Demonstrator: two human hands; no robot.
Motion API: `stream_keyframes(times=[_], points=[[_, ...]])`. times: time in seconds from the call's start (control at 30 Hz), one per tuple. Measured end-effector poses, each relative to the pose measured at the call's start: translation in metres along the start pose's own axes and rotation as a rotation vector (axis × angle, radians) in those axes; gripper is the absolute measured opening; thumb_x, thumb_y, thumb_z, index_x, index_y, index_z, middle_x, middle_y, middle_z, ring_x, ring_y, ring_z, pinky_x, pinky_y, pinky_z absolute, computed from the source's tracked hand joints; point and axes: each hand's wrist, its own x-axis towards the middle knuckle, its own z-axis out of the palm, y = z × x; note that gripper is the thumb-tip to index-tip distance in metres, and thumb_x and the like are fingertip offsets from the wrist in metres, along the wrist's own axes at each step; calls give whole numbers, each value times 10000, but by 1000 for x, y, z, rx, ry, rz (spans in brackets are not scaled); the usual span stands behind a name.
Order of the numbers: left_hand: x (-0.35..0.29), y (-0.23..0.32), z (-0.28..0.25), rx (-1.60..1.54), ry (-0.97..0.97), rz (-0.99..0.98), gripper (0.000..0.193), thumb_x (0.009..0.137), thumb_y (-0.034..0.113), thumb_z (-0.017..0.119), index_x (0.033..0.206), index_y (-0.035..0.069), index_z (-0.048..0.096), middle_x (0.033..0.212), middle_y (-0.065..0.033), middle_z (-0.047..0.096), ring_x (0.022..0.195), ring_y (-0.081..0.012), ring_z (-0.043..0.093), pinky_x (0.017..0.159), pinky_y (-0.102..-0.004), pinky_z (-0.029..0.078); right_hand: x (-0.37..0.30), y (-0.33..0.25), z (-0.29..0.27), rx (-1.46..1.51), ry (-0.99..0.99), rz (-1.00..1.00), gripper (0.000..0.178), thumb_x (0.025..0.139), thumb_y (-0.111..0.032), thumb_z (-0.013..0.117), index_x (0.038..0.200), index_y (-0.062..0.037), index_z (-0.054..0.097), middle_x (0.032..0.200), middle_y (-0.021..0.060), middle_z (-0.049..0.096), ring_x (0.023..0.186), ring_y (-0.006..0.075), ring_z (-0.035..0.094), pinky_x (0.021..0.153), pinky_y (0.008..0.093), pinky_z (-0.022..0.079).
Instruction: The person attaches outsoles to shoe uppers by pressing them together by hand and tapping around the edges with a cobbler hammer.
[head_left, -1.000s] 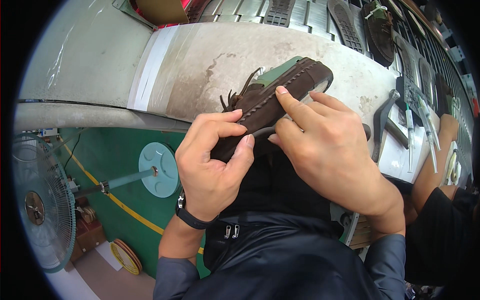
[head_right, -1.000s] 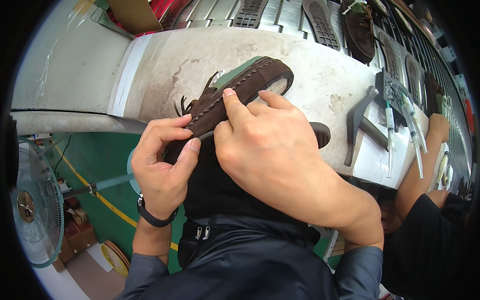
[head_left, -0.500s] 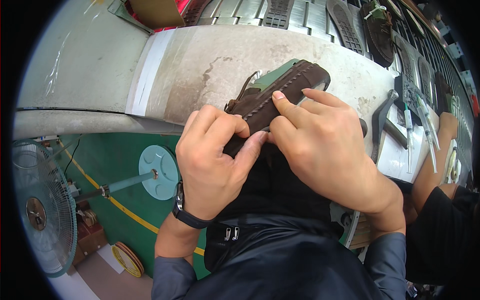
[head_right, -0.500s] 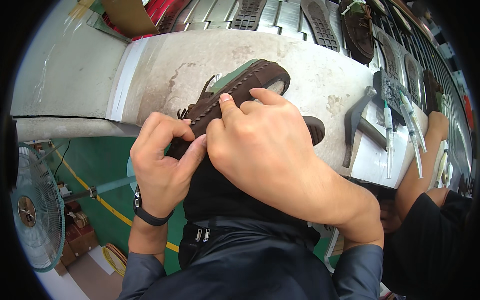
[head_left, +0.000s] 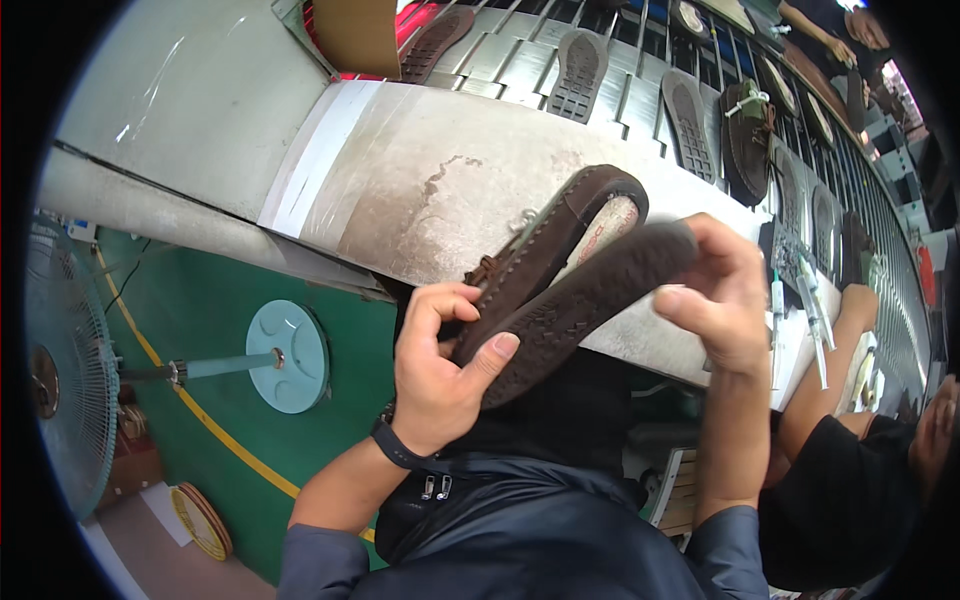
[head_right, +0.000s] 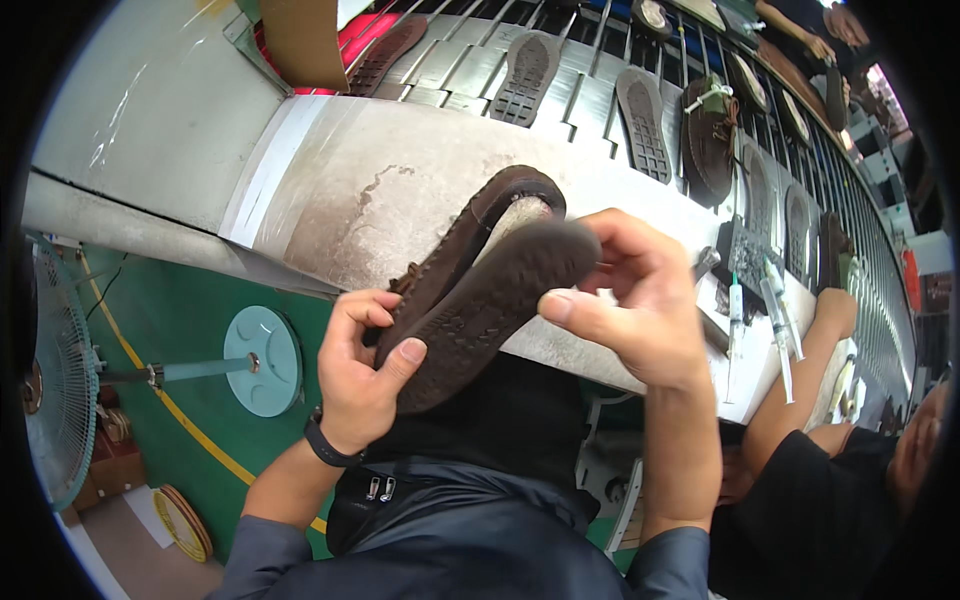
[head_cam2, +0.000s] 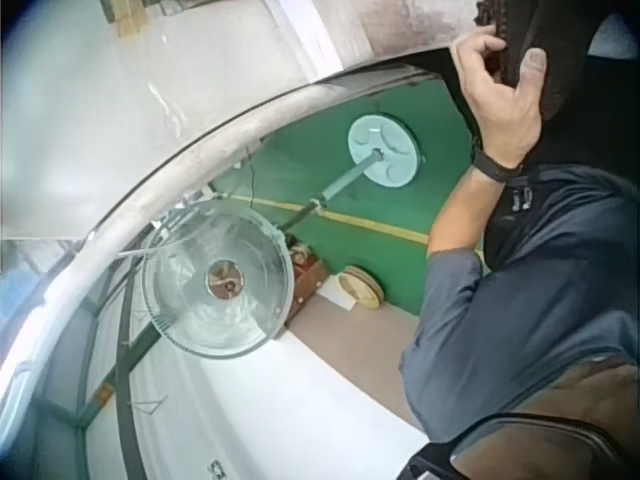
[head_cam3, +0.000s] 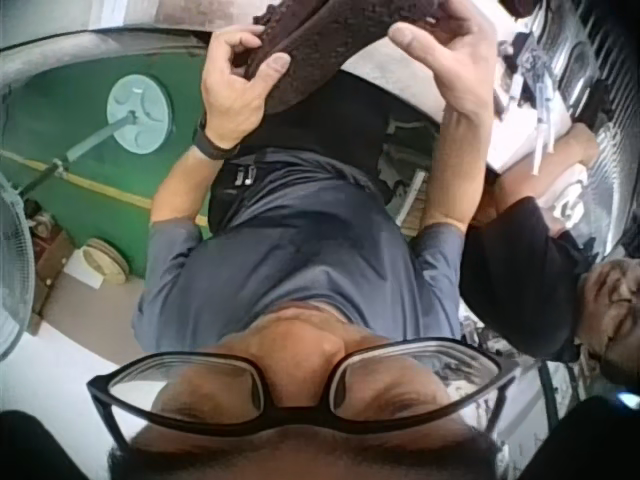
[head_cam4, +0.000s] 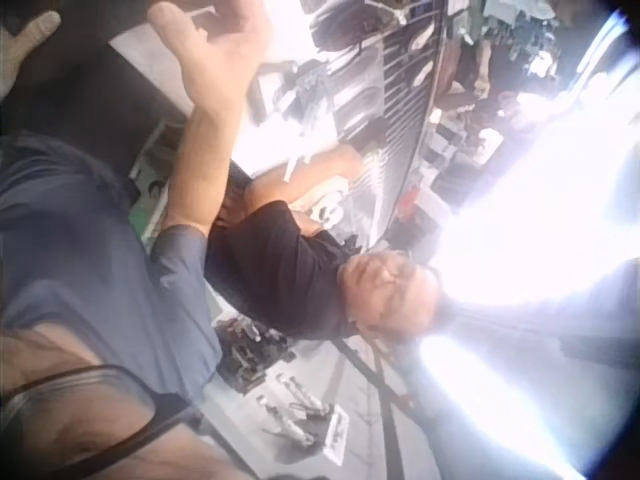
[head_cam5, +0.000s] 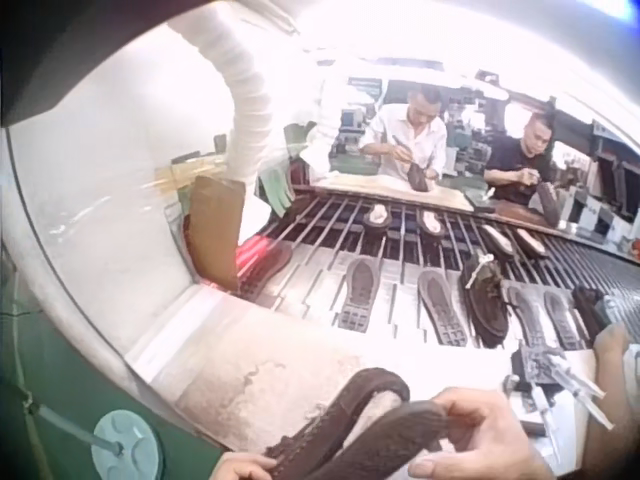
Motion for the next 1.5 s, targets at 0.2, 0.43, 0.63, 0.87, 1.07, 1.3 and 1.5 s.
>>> stream_keyframes(times=[0.2,0.43,0.63,0.87,1.07,1.3,1.5], points=[[17,20,-20,242,-217,14,395,923,233,905,1043,39,583,1257,-121,561,1118,-181,590,1018,-335,510,2,29,10,69,-68,-1,476,843,70,880,1289,36,715,1116,56,772,966,95,713,814,243,594],[79,28,-23,253,-539,48,521,795,387,982,814,56,580,923,-64,528,792,-198,525,728,-337,471,1,28,4,25,-57,85,471,848,75,879,1289,48,714,1071,64,774,934,103,713,826,250,588],[75,28,-9,137,-505,-32,435,867,209,937,790,95,525,913,10,482,771,-90,425,678,-268,388,3,36,8,18,23,50,464,858,59,875,1294,38,715,1123,68,770,1001,129,710,900,291,581],[76,30,-5,203,-490,50,433,891,250,927,788,81,542,883,-4,481,740,-114,421,662,-297,391,5,39,6,5,30,57,467,854,51,882,1291,40,716,1143,75,773,1047,142,708,973,318,565],[80,30,-1,291,-472,83,474,902,297,924,764,60,538,839,-26,485,728,-142,430,649,-322,397,5,33,10,-26,57,121,460,856,57,874,1289,40,719,1144,76,775,1055,141,707,980,315,560],[93,28,4,284,-480,-5,407,852,296,953,924,48,638,964,-75,611,862,-200,597,775,-326,499,6,36,13,-60,68,72,453,857,55,855,1288,41,718,1142,80,778,1082,142,705,1010,313,543],[130,0,27,-93,-697,82,1129,788,335,978,1653,-43,358,1589,-236,516,1495,-324,497,1268,-414,365,4,45,6,63,49,43,277,948,-46,821,1202,29,740,1022,47,759,863,93,686,762,255,560]])
